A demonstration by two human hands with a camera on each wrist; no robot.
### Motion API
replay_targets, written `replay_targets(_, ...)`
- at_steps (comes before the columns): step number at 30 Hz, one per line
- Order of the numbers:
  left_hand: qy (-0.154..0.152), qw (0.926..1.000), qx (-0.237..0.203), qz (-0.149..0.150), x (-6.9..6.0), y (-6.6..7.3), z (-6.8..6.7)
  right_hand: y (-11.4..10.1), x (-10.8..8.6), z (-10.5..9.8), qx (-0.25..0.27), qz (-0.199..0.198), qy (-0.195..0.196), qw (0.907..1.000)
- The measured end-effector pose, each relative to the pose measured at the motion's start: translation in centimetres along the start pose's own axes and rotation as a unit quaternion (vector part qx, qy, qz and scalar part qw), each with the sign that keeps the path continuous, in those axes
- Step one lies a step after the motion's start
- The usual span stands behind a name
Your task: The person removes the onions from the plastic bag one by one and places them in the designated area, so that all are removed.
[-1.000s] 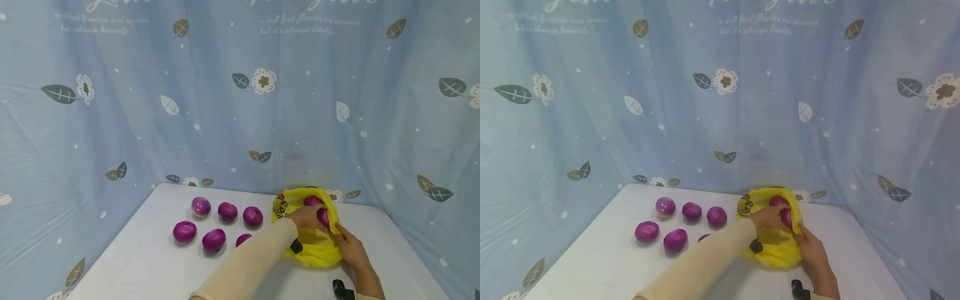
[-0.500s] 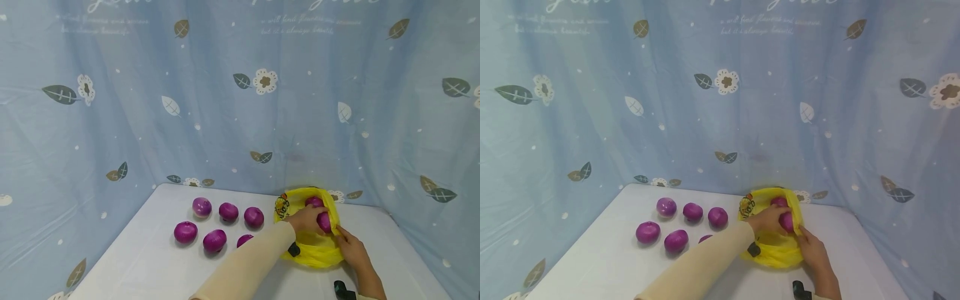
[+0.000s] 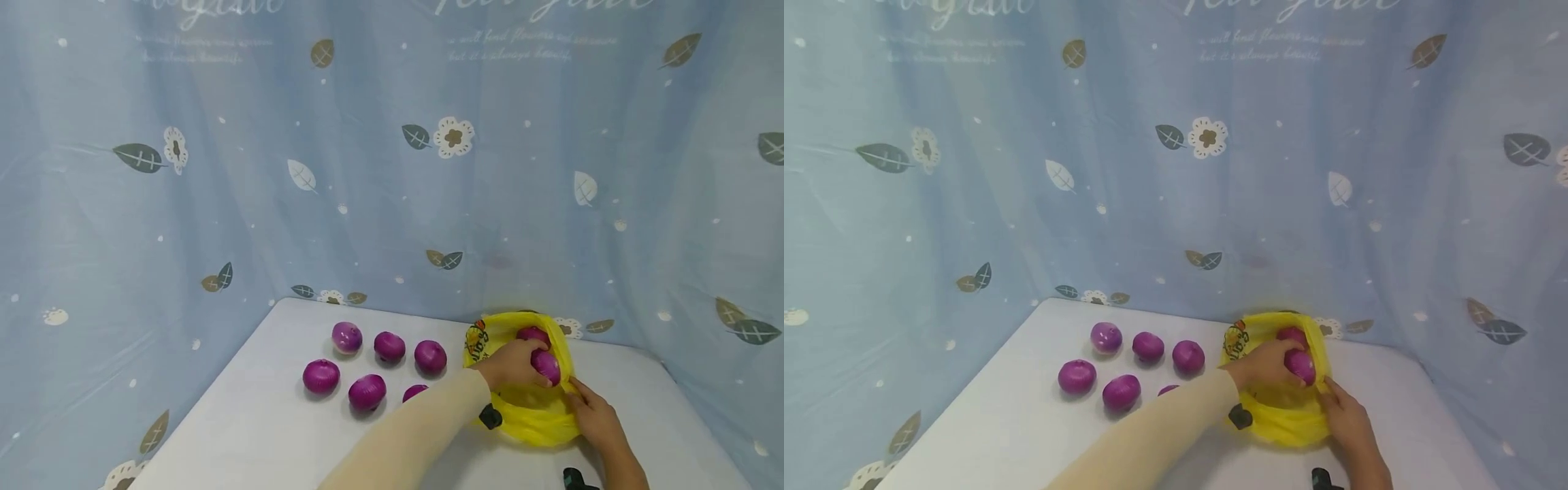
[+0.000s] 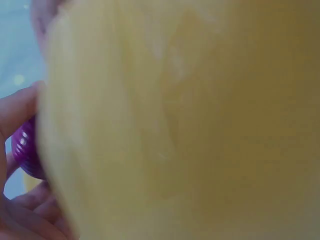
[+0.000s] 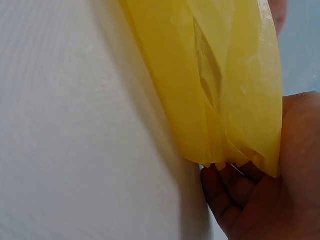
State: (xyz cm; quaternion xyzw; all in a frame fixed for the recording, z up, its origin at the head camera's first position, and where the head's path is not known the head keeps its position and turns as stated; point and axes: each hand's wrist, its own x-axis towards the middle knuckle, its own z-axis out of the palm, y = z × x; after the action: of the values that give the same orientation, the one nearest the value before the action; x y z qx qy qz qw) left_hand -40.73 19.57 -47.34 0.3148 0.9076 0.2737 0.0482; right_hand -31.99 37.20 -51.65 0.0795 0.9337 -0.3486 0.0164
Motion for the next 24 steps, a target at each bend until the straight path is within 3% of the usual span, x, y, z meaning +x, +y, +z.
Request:
replay_targets(5, 0.004, 0.9999, -0.004, 0.014, -0.9, 1.7, -0.7, 1.0, -0.2, -0.9, -0.011, 0.000, -0.010, 0.9999)
replay_targets(10, 0.003, 0.9998, -0.019, 0.009, -2.6, 2.4, -0.9, 1.7, -0.4, -1.0, -0.017, -0.002, -0.017, 0.9997)
replay_targets(15, -0.013, 0.9996, -0.026, 0.008, -3.7, 2.8, -1.2, 1.9, -0.6, -0.9, -0.010, 0.017, -0.017, 0.9997)
replay_targets(24, -0.023, 0.9988, -0.023, 0.037, -6.1, 2.3, -2.9, 1.4, -0.7, -0.7, -0.001, 0.013, -0.022, 0.9997)
